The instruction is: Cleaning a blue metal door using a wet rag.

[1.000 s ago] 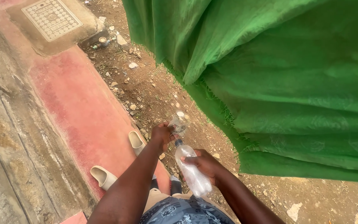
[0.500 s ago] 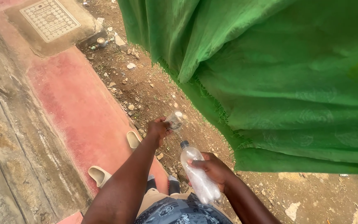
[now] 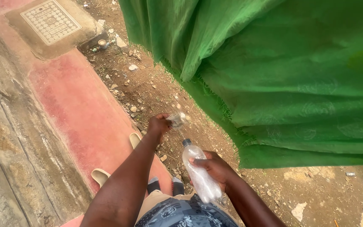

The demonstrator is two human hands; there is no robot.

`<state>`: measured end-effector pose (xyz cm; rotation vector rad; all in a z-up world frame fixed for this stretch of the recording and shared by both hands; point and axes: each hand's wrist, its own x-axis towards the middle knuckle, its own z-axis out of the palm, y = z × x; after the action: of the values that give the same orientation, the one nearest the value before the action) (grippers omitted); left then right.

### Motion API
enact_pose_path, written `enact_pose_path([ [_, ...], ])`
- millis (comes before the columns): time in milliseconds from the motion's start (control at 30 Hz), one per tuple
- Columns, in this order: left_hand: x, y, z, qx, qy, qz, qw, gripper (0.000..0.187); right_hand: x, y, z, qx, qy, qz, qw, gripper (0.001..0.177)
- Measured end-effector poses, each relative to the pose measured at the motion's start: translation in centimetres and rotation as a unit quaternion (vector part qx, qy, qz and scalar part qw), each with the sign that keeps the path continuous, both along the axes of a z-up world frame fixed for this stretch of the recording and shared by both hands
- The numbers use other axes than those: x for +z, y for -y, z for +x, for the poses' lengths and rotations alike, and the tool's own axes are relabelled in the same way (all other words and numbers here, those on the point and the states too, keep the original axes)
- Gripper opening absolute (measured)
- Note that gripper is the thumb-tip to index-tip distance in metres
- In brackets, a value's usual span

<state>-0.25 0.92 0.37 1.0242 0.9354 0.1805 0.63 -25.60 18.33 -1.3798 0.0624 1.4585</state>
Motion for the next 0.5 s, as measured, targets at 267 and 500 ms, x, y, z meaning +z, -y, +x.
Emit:
enact_pose_path([
  [267,-1.1,-0.4,-0.8,0.006,0.035,0.012,0.999,0.035,-1.8,0.0,-0.1,0.007,0.014,0.003,1.0,0.05],
  [500,-0.1,-0.6,-1.3,0.021,0.013,0.005,1.0,0.041,-2.8,-0.1,-0.1,-0.005,0.008,0.022,1.0,0.048],
])
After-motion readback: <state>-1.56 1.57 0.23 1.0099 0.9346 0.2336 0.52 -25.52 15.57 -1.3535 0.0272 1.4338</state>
